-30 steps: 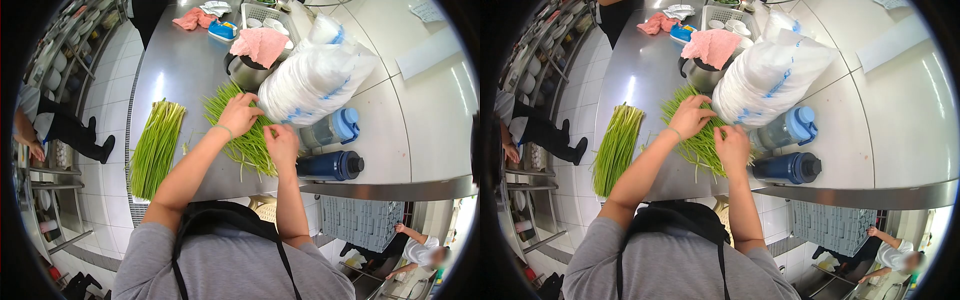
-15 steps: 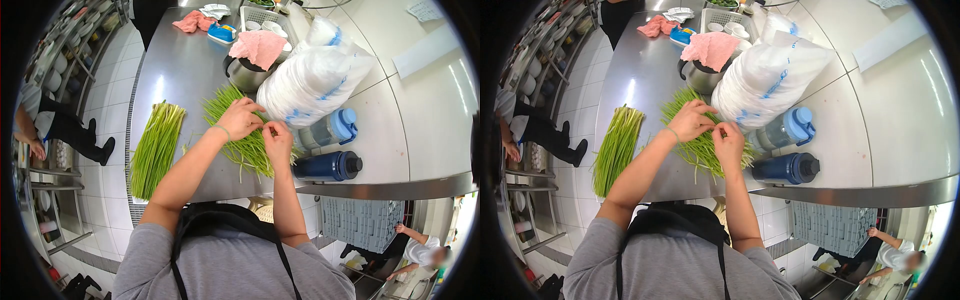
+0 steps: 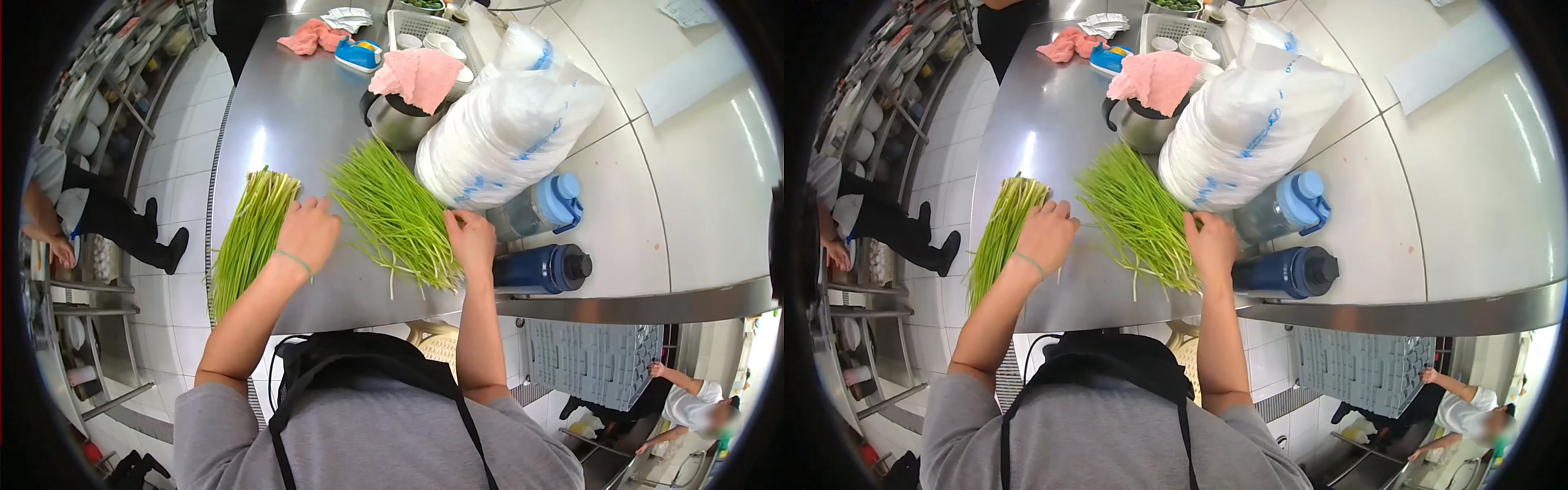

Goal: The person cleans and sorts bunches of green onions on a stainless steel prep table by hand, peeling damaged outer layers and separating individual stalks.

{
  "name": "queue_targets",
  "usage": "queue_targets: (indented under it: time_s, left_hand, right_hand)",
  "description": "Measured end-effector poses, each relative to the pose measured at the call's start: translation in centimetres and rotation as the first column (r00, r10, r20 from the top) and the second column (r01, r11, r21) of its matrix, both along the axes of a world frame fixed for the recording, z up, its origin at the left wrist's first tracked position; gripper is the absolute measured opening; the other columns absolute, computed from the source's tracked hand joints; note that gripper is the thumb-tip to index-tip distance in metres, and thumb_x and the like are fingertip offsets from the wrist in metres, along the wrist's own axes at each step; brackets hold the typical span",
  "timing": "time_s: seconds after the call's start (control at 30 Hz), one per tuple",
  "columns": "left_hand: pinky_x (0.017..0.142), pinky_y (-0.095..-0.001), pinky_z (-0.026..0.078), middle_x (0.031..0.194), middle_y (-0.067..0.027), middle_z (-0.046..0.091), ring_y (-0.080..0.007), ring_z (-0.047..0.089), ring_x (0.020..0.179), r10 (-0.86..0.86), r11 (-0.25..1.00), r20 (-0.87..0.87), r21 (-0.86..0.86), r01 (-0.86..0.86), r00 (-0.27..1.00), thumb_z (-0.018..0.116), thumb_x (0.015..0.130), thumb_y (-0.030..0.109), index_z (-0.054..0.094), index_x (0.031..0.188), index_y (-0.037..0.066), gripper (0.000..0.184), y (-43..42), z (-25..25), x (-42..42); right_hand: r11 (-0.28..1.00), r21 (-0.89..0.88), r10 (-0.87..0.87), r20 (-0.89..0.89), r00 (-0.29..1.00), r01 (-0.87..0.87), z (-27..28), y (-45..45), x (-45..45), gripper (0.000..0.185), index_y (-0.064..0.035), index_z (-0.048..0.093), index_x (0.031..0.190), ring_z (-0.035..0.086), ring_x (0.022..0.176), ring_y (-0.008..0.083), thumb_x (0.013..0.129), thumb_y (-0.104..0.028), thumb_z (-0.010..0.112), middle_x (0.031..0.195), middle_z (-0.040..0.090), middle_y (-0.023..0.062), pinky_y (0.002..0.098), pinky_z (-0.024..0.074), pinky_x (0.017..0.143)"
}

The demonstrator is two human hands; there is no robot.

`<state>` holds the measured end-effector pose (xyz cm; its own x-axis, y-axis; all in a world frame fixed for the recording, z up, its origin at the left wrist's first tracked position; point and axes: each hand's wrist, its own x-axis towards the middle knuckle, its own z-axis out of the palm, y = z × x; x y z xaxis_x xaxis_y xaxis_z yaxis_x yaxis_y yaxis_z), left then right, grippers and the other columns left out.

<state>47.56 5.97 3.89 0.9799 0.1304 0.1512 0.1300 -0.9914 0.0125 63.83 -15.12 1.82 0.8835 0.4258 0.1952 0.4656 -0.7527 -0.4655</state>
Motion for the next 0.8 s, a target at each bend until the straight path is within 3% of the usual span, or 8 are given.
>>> queue_targets:
  time_s: [0.13, 0.2, 0.3, 0.37, 0.43, 0.53, 0.77, 0.8]
  left_hand:
    - [0.069, -0.0354, 0.043, 0.075, -0.0081, 0.055, -0.0244, 0.054, 0.08, 0.007, 0.991, -0.068, -0.131, -0.015, 0.998, 0.059, 0.069, 0.015, 0.062, 0.074, 0.005, 0.012, -1.5, 1.7, 2.0]
    - [0.067, -0.0365, 0.044, 0.074, -0.0075, 0.055, -0.0255, 0.054, 0.082, -0.001, 0.898, 0.166, -0.434, 0.074, 0.986, 0.059, 0.07, 0.013, 0.062, 0.077, 0.006, 0.01, -2.8, 2.2, 3.4]
    - [0.067, -0.0369, 0.046, 0.078, -0.0086, 0.056, -0.026, 0.056, 0.08, 0.004, 0.748, 0.199, -0.651, 0.129, 0.98, 0.058, 0.071, 0.013, 0.062, 0.079, 0.007, 0.01, -3.5, 1.0, 6.5]
    - [0.068, -0.0369, 0.046, 0.081, -0.009, 0.056, -0.026, 0.055, 0.081, 0.009, 0.755, 0.305, -0.627, 0.194, 0.952, 0.058, 0.071, 0.012, 0.063, 0.081, 0.008, 0.012, -4.5, -0.6, 7.9]
    - [0.071, -0.0354, 0.044, 0.089, -0.0083, 0.053, -0.0243, 0.053, 0.085, -0.038, 0.808, 0.469, -0.506, 0.304, 0.883, 0.058, 0.069, 0.011, 0.064, 0.086, 0.009, 0.018, -5.2, -1.3, 9.1]
    - [0.072, -0.0355, 0.042, 0.085, -0.0064, 0.053, -0.0243, 0.051, 0.083, -0.17, 0.863, 0.502, -0.339, 0.374, 0.848, 0.061, 0.067, 0.01, 0.064, 0.084, 0.01, 0.017, -6.0, -1.7, 10.3]
    - [0.071, -0.0349, 0.042, 0.081, -0.0046, 0.052, -0.0243, 0.051, 0.081, -0.24, 0.815, 0.472, -0.377, 0.44, 0.848, 0.062, 0.068, 0.014, 0.063, 0.066, 0.007, 0.007, -5.8, -1.3, 10.6]
    - [0.07, -0.0353, 0.042, 0.079, -0.0058, 0.053, -0.0249, 0.051, 0.079, -0.142, 0.782, 0.51, -0.467, 0.412, 0.848, 0.061, 0.068, 0.014, 0.063, 0.066, 0.007, 0.008, -5.5, -1.1, 10.3]
  right_hand:
    - [0.983, 0.181, 0.033, -0.038, 0.999, -0.026, -0.3, 0.6, -0.1, 0.016, -0.0061, 0.065, 0.077, 0.055, 0.059, 0.0269, 0.072, -0.021, 0.061, 0.066, 0.058, 0.0123, 0.0354, 0.0421, 0.055]
    - [0.977, 0.213, 0.025, -0.035, 0.999, -0.017, -0.5, 0.6, 0.0, 0.013, -0.0062, 0.065, 0.077, 0.054, 0.055, 0.0252, 0.072, -0.018, 0.062, 0.062, 0.056, 0.0108, 0.0346, 0.041, 0.053]
    - [0.962, 0.267, 0.045, 0.05, 0.998, -0.056, -0.6, 0.8, -0.2, 0.009, -0.0063, 0.064, 0.074, 0.049, 0.049, 0.0216, 0.069, -0.014, 0.063, 0.055, 0.051, 0.008, 0.0334, 0.0376, 0.048]
    - [0.958, 0.286, 0.04, -0.093, 0.995, -0.012, -0.3, 1.0, -0.6, 0.008, -0.0064, 0.063, 0.071, 0.046, 0.047, 0.0201, 0.068, -0.014, 0.063, 0.053, 0.048, 0.0071, 0.0331, 0.036, 0.047]
    - [0.956, 0.291, 0.06, -0.065, 0.996, -0.039, -0.7, 1.1, -0.4, 0.008, -0.0061, 0.062, 0.07, 0.044, 0.047, 0.0188, 0.068, -0.013, 0.063, 0.052, 0.047, 0.0066, 0.0322, 0.0353, 0.046]
    - [0.941, 0.332, 0.089, -0.047, 0.995, -0.068, -1.0, 0.9, -0.7, 0.007, -0.0055, 0.06, 0.07, 0.042, 0.046, 0.017, 0.066, -0.01, 0.062, 0.053, 0.045, 0.0057, 0.0306, 0.0343, 0.045]
    - [0.871, 0.477, 0.113, 0.033, 0.993, -0.115, -0.6, 0.7, -0.9, 0.007, -0.0052, 0.058, 0.072, 0.043, 0.049, 0.0165, 0.065, -0.006, 0.061, 0.057, 0.047, 0.005, 0.0292, 0.0354, 0.047]
    - [0.871, 0.477, 0.113, 0.033, 0.993, -0.115, -0.8, 0.6, -0.8, 0.007, -0.0052, 0.058, 0.072, 0.043, 0.049, 0.0165, 0.065, -0.006, 0.061, 0.057, 0.047, 0.005, 0.0292, 0.0354, 0.047]
